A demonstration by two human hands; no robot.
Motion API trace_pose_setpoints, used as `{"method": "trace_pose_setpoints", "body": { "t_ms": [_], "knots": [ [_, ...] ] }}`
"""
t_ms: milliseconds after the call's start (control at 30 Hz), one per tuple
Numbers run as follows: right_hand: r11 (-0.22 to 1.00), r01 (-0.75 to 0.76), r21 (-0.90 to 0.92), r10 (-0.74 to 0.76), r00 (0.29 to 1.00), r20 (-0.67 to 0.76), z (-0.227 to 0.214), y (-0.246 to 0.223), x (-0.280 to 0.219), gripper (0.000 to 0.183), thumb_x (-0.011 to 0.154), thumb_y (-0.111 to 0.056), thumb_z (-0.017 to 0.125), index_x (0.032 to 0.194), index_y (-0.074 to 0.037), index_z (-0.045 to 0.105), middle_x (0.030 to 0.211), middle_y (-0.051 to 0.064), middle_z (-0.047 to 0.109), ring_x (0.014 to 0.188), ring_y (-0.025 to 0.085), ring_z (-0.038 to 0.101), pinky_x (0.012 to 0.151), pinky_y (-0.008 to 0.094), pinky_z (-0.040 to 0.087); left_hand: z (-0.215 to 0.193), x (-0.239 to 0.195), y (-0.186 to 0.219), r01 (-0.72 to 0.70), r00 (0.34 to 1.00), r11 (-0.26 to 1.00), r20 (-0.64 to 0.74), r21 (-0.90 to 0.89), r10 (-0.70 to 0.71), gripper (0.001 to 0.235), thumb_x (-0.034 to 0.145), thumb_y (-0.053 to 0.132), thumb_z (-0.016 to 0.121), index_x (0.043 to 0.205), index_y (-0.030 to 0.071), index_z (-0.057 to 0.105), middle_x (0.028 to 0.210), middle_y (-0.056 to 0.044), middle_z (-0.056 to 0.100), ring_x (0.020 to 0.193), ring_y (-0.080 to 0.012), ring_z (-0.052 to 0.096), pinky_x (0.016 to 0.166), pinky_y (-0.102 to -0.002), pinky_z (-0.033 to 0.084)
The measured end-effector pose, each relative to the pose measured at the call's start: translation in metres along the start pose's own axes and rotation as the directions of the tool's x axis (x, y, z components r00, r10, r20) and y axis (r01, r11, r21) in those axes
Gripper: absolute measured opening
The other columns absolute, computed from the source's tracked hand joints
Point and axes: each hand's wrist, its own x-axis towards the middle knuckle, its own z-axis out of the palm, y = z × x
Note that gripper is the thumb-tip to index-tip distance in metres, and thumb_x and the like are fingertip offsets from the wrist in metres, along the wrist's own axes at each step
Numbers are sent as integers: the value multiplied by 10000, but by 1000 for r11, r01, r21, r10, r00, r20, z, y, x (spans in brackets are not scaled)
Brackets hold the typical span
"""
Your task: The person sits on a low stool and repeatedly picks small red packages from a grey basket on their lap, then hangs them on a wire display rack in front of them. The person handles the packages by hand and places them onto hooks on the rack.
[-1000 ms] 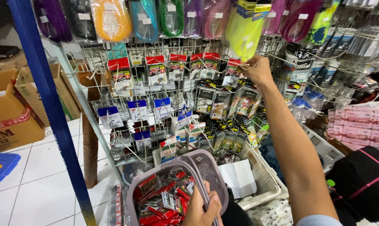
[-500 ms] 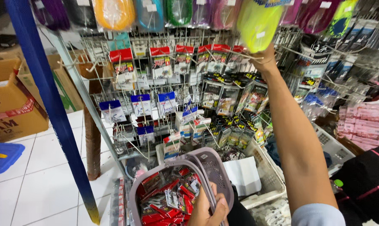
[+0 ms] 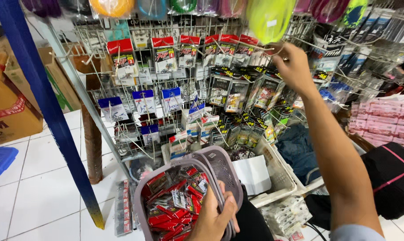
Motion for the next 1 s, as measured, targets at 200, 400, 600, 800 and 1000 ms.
{"method": "trace_pose_setpoints", "body": {
  "t_ms": [200,400,600,800,1000],
  "knots": [
    [998,1,55,8,987,-162,-1,-71,-136,121,1052,24,589,1157,-15,636,1185,149,629,969,208,578,849,308,514,4,-4,14,-166,986,984,45,71,163,140,1103,181,418,1027,81,358,704,-81,480,420,-198,601,537,-290,465],
    [916,-59,396,-34,974,224,59,-129,-218,102,967,-88,659,982,-82,760,977,51,778,883,147,736,797,275,585,4,-6,20,-195,979,975,74,105,188,196,1109,210,401,1211,65,318,733,-47,481,439,-192,588,485,-283,496],
    [808,-114,577,-326,729,601,152,-122,-224,499,792,-119,600,1281,-96,695,1210,118,751,1120,248,734,997,429,588,6,-9,21,-229,973,958,32,170,227,158,1087,218,399,1028,89,332,624,-47,492,414,-218,612,454,-273,444],
    [873,-53,484,-373,568,734,271,-81,-236,796,729,-746,739,1144,-68,691,982,174,784,925,367,761,826,477,577,-2,0,-10,-348,938,936,29,60,347,113,1050,27,464,1079,40,355,643,-80,610,475,-241,680,465,-286,566],
    [857,-144,495,-408,398,822,251,-112,-237,837,766,-669,776,1241,4,632,1043,209,736,997,396,726,917,487,581,-3,2,-14,-325,945,944,56,49,323,152,1047,12,463,1155,-20,360,618,-97,614,484,-237,685,487,-291,571]
  ]
}}
